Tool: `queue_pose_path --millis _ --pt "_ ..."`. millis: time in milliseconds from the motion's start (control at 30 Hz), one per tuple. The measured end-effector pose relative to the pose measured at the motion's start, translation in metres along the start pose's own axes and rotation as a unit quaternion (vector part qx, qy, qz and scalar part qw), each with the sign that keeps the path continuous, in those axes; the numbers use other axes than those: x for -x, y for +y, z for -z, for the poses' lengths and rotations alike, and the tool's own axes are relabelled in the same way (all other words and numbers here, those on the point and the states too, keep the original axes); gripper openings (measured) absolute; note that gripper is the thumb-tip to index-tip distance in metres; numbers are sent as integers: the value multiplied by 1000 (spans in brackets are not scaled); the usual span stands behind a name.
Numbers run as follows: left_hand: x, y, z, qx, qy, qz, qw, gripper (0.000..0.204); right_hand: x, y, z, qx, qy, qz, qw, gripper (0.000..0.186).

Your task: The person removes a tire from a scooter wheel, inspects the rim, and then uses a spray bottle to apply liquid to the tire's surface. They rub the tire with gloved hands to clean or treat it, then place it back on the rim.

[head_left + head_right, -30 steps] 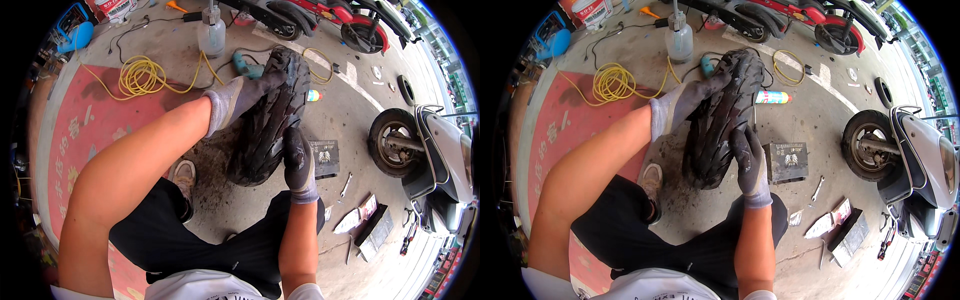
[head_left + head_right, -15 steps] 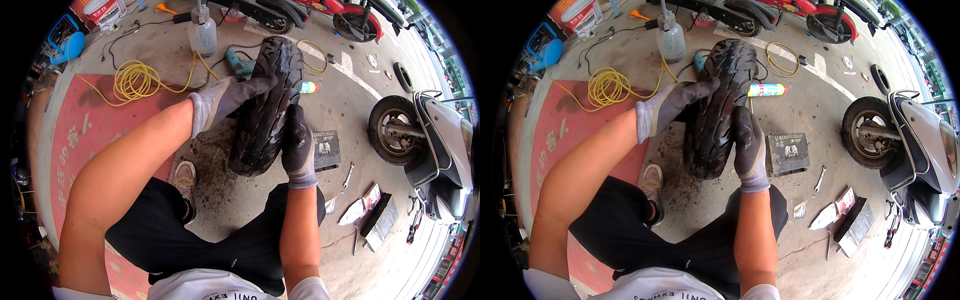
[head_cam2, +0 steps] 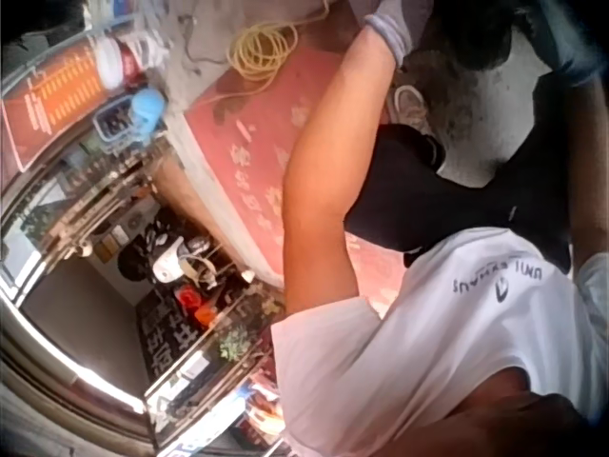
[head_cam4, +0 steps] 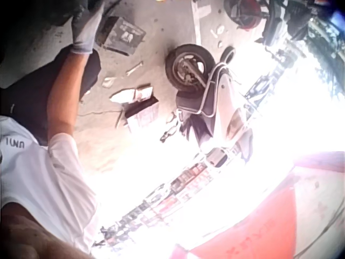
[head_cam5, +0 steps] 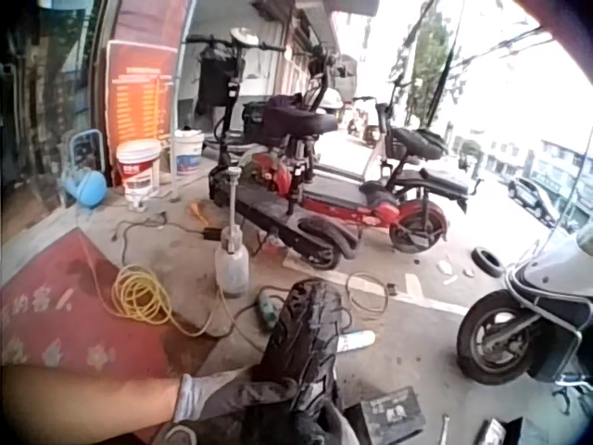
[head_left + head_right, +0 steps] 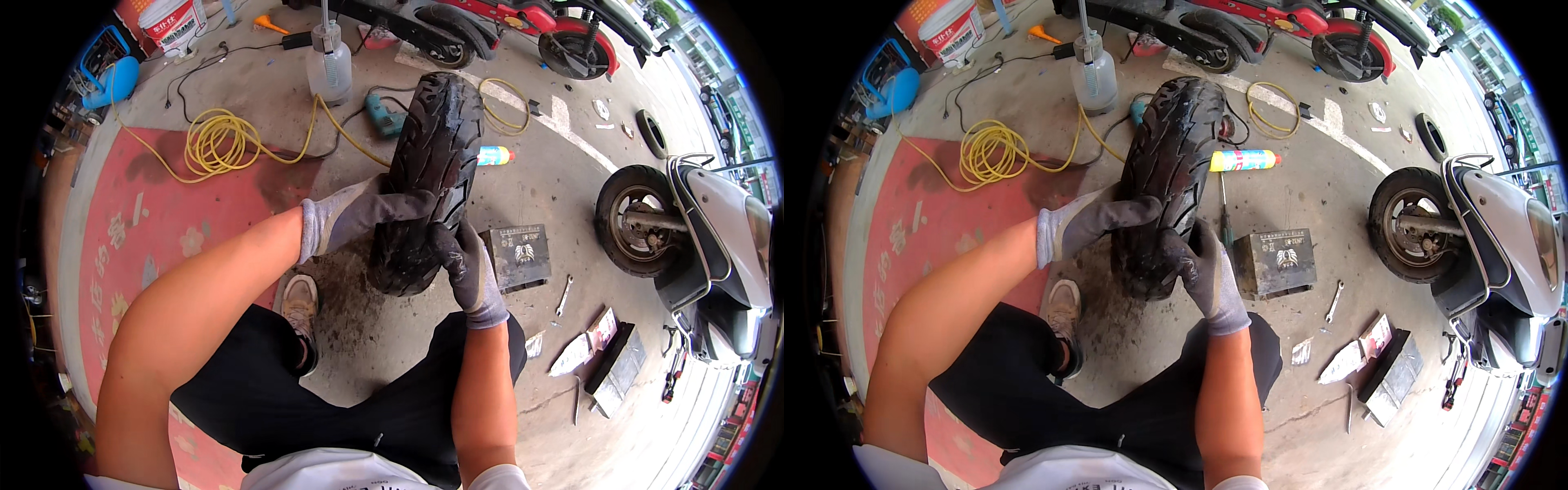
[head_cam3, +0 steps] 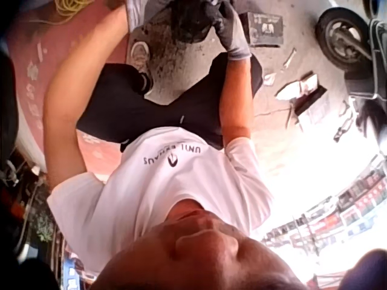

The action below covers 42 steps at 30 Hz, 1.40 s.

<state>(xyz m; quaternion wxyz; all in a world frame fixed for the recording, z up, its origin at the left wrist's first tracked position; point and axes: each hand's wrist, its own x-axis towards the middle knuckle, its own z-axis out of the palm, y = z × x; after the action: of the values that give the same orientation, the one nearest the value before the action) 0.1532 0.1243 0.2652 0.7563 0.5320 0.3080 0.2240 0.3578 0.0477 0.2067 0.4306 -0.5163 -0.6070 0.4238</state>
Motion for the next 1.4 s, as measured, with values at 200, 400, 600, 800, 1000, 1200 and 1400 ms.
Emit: queue_pose_path --millis 200,400,600,800,1000,1200,1400 --pt "8 0 -1 8 12 -6 1000 56 -4 -4 -4 -22 11 -6 1000 48" --pt "12 -6 -7 46 12 2 999 49 8 -7 -7 -39 10 -8 999 53" --pt "-5 8 -8 305 10 98 947 36 -8 -10 -4 -10 27 75 997 50" --pt "-20 11 -3 206 57 -2 977 36 -7 17 0 212 102 195 952 58" --pt "-33 14 -13 124 35 57 990 42 -7 2 15 147 68 151 975 39" --pt "-37 11 -14 119 67 56 989 49 4 -13 10 91 63 119 987 60" --pt "-27 11 -8 59 77 62 993 54 7 -8 7 97 43 134 985 53"
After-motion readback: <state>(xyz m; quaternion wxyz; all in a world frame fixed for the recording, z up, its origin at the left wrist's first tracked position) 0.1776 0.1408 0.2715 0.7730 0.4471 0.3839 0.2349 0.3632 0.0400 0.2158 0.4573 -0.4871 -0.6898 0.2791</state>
